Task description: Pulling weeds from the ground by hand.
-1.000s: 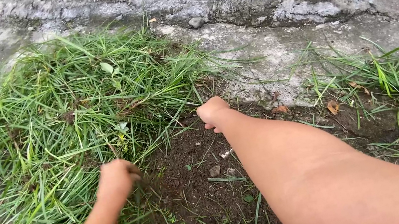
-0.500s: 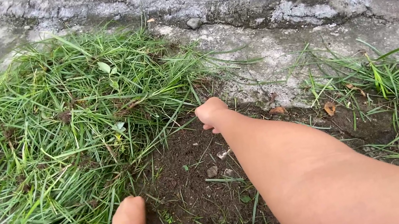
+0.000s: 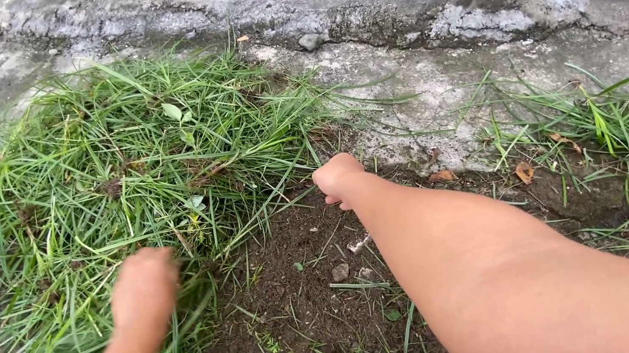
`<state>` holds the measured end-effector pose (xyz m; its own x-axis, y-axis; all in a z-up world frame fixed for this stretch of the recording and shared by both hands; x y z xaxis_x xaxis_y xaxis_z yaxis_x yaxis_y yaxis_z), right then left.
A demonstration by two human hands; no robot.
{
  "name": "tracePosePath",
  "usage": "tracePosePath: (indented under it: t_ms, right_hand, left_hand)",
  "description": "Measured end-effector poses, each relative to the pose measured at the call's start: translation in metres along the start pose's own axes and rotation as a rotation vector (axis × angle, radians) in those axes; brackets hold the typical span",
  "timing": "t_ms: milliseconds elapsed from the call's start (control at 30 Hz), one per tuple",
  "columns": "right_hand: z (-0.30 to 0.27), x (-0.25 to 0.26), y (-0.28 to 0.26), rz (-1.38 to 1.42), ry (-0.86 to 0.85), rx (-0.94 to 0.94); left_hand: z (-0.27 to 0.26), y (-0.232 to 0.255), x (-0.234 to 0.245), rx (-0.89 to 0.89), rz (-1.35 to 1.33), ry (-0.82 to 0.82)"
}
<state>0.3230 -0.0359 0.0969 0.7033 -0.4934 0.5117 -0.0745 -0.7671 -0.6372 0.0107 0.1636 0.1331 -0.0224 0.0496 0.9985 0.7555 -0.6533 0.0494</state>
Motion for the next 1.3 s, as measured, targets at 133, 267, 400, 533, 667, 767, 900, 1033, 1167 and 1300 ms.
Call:
tracePosePath:
  t_ms: [133,267,400,533,667,767,900,1033,1167,1300]
  right_hand:
    - [-0.016,0.002,-0.008,-0.015,-0.006,-0.005]
    - [-0.014,0.006,0.0,0.001,0.006,-0.023]
    - [-0.006,0.012,0.004,-0.001,0.016,-0.022]
    - [0.002,0.003,-0.005,0.001,0.01,-0.009]
    - [-0.006,-0.013,-0.031,-0.028,-0.022,0.056]
    - [-0.008,-0.031,-0.054,-0.043,-0.042,0.118]
    - [-0.016,-0.051,-0.076,-0.108,-0.048,0.152]
    - [-0.027,-0.061,-0.087,-0.186,-0.04,0.206]
    - [-0.028,-0.06,-0.088,-0.23,-0.043,0.225]
    - [-0.034,-0.054,-0.087,-0.22,-0.02,0.196]
  left_hand:
    - [-0.036,0.051,-0.074,-0.315,0.005,-0.151]
    - [-0.038,0.026,-0.13,-0.125,0.069,-0.324]
    - [-0.009,0.007,-0.113,-0.026,-0.061,-0.216]
    - [0.036,-0.024,-0.068,0.054,-0.303,-0.007]
    - [0.027,-0.038,-0.022,0.456,-0.772,0.124]
    - [-0.005,0.007,0.004,0.198,-0.328,0.192]
    - [-0.034,0.032,-0.088,-0.113,0.124,-0.245]
    - [-0.04,0.004,-0.149,-0.276,0.37,-0.262]
    - [-0.043,0.007,-0.122,-0.204,0.406,-0.367]
    - [-0.014,-0.013,-0.118,0.115,0.069,-0.395]
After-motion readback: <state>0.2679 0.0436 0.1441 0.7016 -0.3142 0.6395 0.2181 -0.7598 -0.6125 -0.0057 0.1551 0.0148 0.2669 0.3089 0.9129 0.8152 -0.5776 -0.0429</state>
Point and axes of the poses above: each hand's wrist, its own z-axis towards the middle knuckle, its own x-axis out of the back of the hand, y = z × x, the point moved 6 cm from there along z, towards the middle knuckle, and after that the axes turned 3 degrees about -z, right-handed, at the moved point
